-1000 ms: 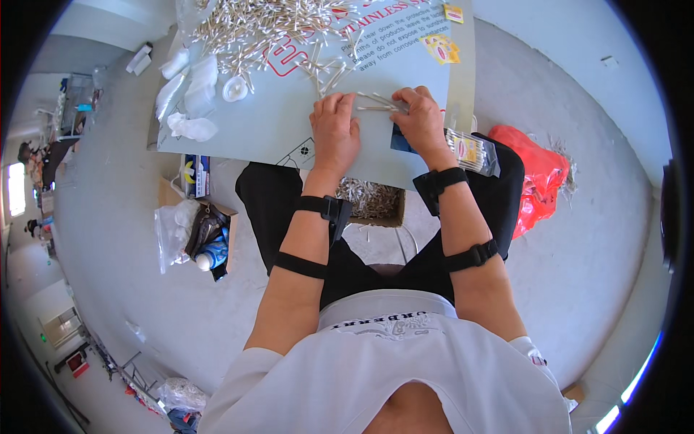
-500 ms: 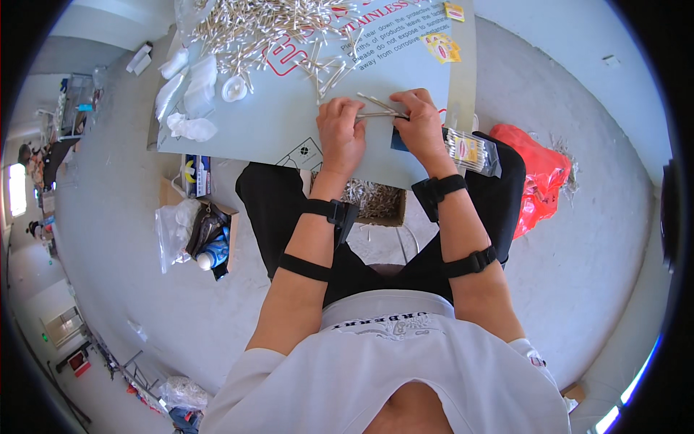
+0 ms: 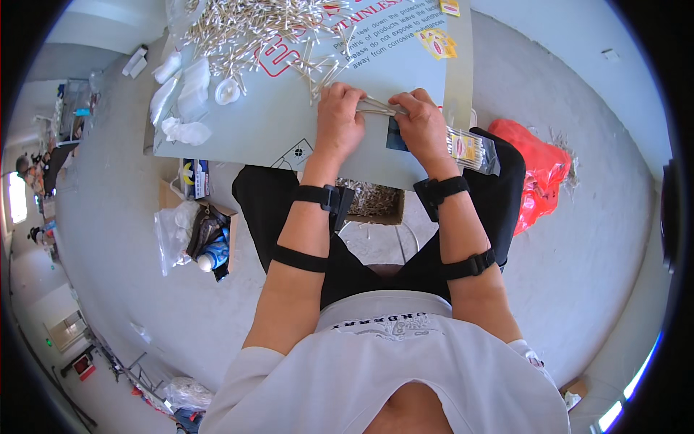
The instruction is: Gathering and packaging a bundle of cotton swabs into a small plastic bag.
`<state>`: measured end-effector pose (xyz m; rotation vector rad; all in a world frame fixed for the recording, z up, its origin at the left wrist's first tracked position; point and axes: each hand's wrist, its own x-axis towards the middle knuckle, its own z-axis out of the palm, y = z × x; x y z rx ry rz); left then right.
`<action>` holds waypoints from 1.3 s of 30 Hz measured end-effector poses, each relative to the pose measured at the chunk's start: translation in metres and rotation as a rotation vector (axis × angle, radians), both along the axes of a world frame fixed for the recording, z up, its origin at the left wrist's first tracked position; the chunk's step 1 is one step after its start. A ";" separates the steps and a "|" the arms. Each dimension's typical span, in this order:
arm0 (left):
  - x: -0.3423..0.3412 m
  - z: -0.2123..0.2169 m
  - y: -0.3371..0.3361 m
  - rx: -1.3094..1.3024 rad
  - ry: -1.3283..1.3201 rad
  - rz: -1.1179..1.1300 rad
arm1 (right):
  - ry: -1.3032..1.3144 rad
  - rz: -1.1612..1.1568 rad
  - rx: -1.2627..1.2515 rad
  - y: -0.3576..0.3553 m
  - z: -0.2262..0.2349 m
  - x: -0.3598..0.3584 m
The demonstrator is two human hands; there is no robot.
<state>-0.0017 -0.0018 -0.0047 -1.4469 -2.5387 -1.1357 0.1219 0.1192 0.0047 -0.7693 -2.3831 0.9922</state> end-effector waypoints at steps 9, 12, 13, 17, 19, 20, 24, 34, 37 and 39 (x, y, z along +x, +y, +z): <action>0.008 -0.003 -0.014 0.154 -0.159 0.102 | 0.044 0.092 -0.078 -0.005 -0.002 0.001; -0.015 -0.002 -0.022 0.107 -0.080 0.300 | 0.023 0.102 -0.102 -0.007 -0.002 0.002; -0.020 0.001 -0.021 0.040 -0.018 0.381 | 0.025 0.106 -0.095 -0.006 -0.003 0.004; -0.037 0.006 -0.013 0.006 0.085 0.432 | 0.029 0.112 -0.106 -0.006 -0.003 0.003; -0.041 0.008 -0.005 0.031 0.107 0.397 | 0.062 0.097 -0.153 -0.006 -0.004 0.003; -0.043 0.010 0.001 0.008 0.168 0.351 | 0.062 0.098 -0.153 -0.006 -0.005 0.003; -0.043 0.006 0.014 -0.120 0.225 0.307 | 0.057 0.109 -0.157 -0.006 -0.004 0.003; 0.002 0.003 -0.005 0.022 0.144 0.145 | 0.097 -0.004 -0.176 -0.010 0.007 0.002; -0.014 0.001 -0.018 0.192 0.069 0.318 | 0.042 0.049 -0.147 -0.007 0.003 0.000; -0.022 0.002 -0.022 0.122 0.056 0.366 | 0.029 0.049 -0.153 -0.007 0.001 0.000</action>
